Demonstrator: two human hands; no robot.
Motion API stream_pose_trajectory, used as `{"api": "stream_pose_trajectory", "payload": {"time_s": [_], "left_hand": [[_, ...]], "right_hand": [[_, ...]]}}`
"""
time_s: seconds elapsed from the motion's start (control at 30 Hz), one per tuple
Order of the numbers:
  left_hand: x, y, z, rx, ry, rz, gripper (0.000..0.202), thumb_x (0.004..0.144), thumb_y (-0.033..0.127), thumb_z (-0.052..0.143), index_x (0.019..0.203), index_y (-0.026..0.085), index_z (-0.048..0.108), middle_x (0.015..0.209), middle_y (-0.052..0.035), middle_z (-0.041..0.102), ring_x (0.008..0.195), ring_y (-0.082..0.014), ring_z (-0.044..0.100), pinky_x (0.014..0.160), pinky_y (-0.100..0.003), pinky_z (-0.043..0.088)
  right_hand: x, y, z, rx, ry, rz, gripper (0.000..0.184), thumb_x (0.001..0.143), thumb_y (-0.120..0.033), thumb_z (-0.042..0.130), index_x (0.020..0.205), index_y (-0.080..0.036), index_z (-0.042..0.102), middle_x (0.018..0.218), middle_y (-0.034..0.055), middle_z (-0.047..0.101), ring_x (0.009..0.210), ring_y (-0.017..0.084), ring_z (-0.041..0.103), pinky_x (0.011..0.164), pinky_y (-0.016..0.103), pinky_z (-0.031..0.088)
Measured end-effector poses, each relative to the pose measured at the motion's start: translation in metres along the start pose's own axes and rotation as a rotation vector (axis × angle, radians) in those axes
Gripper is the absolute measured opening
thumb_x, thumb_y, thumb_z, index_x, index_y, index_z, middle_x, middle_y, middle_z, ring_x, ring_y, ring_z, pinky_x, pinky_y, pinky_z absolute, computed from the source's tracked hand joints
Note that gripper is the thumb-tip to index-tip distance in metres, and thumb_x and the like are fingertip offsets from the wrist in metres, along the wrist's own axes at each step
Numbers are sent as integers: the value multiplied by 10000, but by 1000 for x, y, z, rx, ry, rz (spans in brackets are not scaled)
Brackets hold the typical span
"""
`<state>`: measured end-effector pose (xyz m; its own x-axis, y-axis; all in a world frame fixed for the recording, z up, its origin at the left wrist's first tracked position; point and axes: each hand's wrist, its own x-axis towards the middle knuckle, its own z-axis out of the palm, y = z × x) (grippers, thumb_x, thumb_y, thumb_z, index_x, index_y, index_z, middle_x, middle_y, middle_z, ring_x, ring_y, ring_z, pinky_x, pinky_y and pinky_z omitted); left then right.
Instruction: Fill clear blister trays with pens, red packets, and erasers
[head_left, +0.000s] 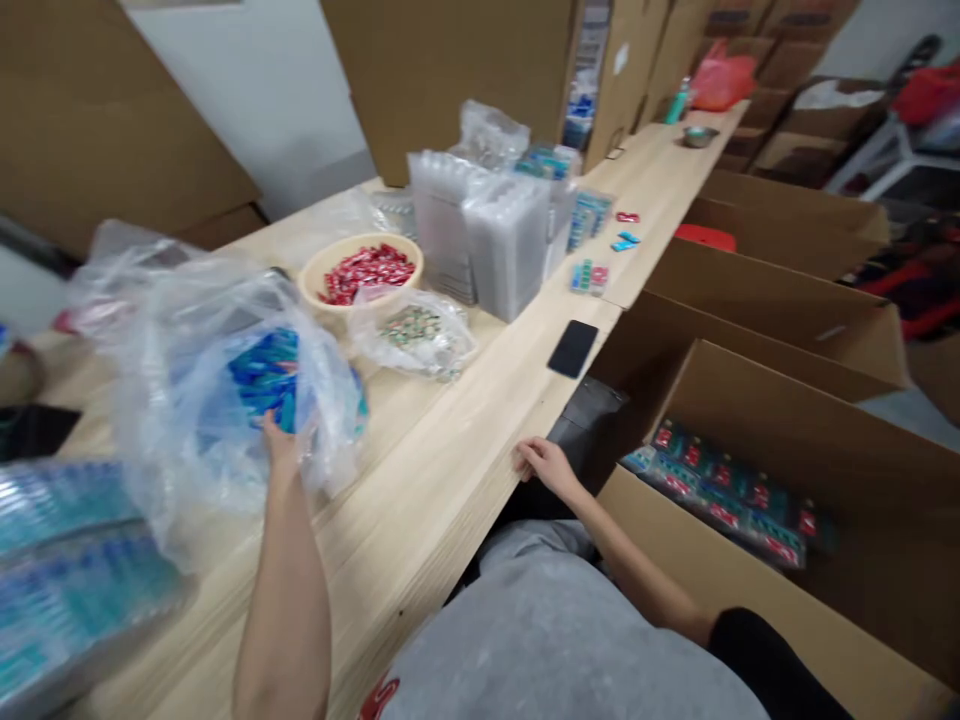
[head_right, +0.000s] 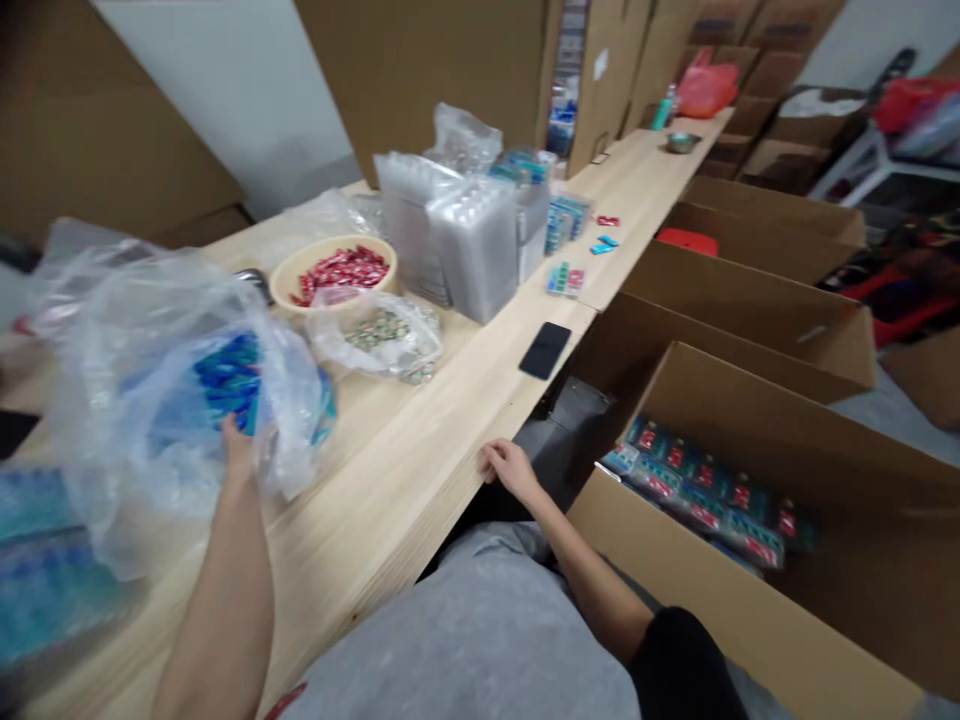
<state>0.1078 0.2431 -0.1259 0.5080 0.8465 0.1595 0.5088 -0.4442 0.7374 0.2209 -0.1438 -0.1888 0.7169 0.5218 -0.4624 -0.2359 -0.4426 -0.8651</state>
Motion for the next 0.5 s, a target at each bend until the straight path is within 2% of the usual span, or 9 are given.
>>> {"api": "stream_pose_trajectory", "payload": {"time_s": [0.1,0.17,0.27,0.33,0.4,0.5], "left_hand": [[-20,-23,-6,-19,62,-147,332,874,213,526,1188,104,529,1194,-154,610,1166,-293,564,1029,-516,439],[-45,-28,-4,-37,46,-150,277,859,204,503,1117,133,574,1186,-145,630,1176,-275,575,1064,-471,425],[-90,-24,2,-49,10,-108,295,798,218,577,1083,152,612,1250,-157,615,1226,-281,557,1118,-457,377],[-122,-17,5,-47,18,-86,355,760,238,631,1106,159,620,1331,-166,570,1293,-296,503,1144,-475,341],[-155,-11,7,-50,6,-51,338,790,275,614,1112,176,634,1363,-153,553,1331,-291,468,1148,-484,335],[-199,-3,7,-88,-51,-45,336,899,343,476,1168,210,625,1284,-124,619,1253,-257,553,1087,-473,429]], "right_hand": [[-2,-15,-7,-196,-78,-34,257,923,-275,401,970,-106,589,807,81,706,536,107,620,571,231,481],[-1,-27,-8,-349,-135,-75,238,900,-252,460,997,-107,622,835,96,713,638,147,659,645,261,489],[5,-46,-1,-572,-207,-146,223,855,-213,549,1026,-116,652,911,135,723,884,228,682,780,307,474],[11,-59,9,-689,-254,-189,240,848,-198,560,1049,-108,656,958,161,721,960,256,673,819,324,466],[16,-71,21,-773,-307,-250,282,869,-213,540,1109,-109,643,1025,170,712,986,257,671,840,328,471],[22,-86,41,-853,-402,-379,353,914,-255,477,1218,-127,602,1178,160,671,1047,244,657,902,342,478]]}}
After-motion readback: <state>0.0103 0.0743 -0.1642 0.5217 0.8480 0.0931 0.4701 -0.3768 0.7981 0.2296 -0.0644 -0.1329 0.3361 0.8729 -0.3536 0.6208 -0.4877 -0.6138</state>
